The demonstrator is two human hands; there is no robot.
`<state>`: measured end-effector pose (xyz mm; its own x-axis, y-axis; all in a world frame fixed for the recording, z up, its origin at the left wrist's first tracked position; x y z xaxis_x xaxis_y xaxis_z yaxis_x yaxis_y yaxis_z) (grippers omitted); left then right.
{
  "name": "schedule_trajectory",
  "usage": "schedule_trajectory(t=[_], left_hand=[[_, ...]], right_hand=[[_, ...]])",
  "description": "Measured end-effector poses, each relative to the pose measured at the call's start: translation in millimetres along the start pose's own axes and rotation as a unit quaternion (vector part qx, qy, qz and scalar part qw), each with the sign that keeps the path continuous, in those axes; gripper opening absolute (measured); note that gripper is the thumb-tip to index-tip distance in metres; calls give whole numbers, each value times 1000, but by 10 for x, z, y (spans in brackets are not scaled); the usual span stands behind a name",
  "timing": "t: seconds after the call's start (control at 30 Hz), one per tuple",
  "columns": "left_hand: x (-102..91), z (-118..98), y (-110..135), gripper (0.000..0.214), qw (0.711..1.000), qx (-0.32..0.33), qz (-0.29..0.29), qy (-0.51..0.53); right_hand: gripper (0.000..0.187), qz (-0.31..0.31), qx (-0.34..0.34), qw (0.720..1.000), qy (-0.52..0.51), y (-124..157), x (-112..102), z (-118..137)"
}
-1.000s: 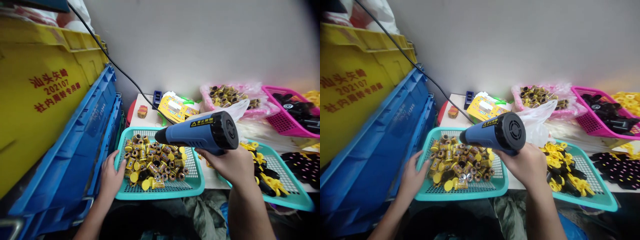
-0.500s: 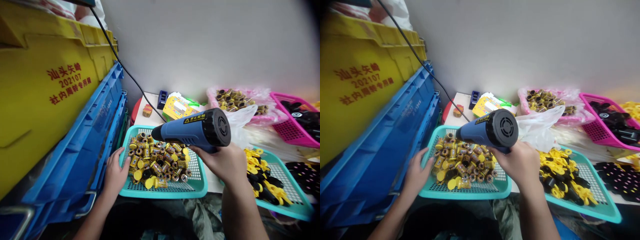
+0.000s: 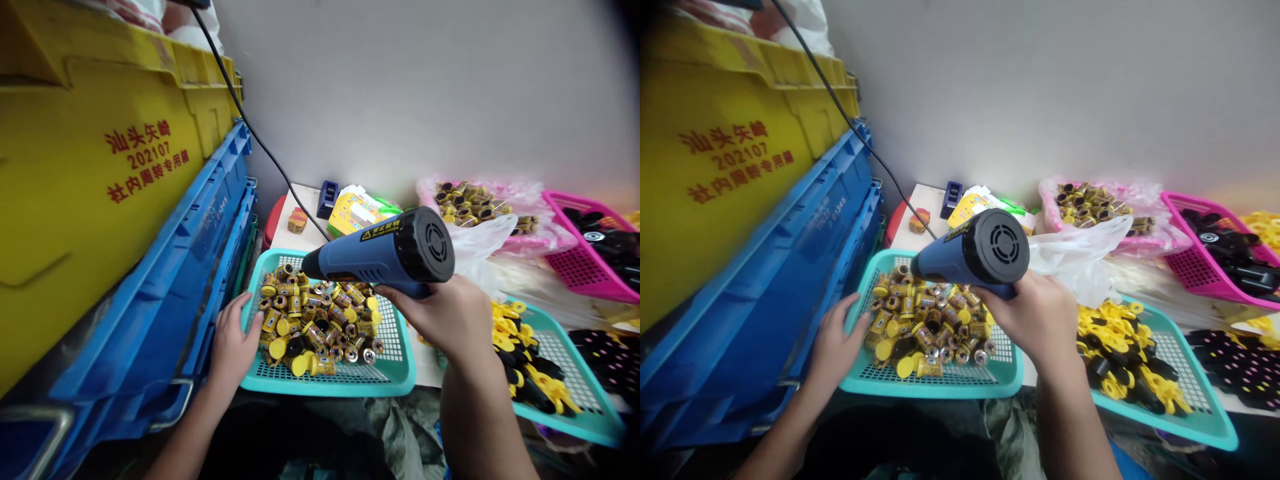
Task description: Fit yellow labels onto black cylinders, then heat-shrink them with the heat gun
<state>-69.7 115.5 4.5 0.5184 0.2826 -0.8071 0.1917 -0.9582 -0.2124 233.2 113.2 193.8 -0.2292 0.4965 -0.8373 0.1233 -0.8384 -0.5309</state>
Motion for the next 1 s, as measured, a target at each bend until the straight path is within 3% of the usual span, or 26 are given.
schedule_trajectory(t=[0.23,0.33,0.4,0.47,0.53,0.6,0.7,0.8,0.9,1.0], left_hand=[[-1,37,-5,44,1000,-4,2,-2],[-136,-119,-82,44,999,33,-26,-33],[-178,-452,-133,41,994,92,-25,-57],[-4,-1018,-103,37,977,199,41,-72],[420,-1708,125,33,916,351,172,-89],[867,-2233,365,35,842,453,266,-124],[1371,-2575,317,43,808,464,320,-171],[1492,-2466,86,44,806,451,334,-187],[1283,-2027,-117,32,811,428,324,-234],[999,-1519,-250,34,820,362,323,-302]], right_hand=[[46,62,-69,992,-82,115,21,78],[47,49,-92,994,-28,212,-131,-37],[46,10,-87,994,62,256,-329,-201],[44,-12,-81,987,140,281,-526,-366],[40,-15,-80,981,177,287,-695,-506],[40,-22,-82,977,197,297,-854,-605],[44,-42,-68,973,218,364,-1049,-744],[45,-37,-45,976,211,493,-1112,-892],[40,-40,-69,981,179,618,-1090,-905],[36,-36,-94,982,160,653,-990,-860]])
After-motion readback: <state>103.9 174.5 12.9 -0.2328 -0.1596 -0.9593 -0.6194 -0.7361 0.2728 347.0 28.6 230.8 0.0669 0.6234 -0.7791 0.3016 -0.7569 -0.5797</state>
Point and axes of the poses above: each hand's wrist, its own y-axis away from the middle knuckle, its own x-axis out of the palm, z = x × y, the point moved 10 cm from there along -y, towards the middle knuckle, and after that the axes turned 13 degrees about -y, right-handed, at the moved point
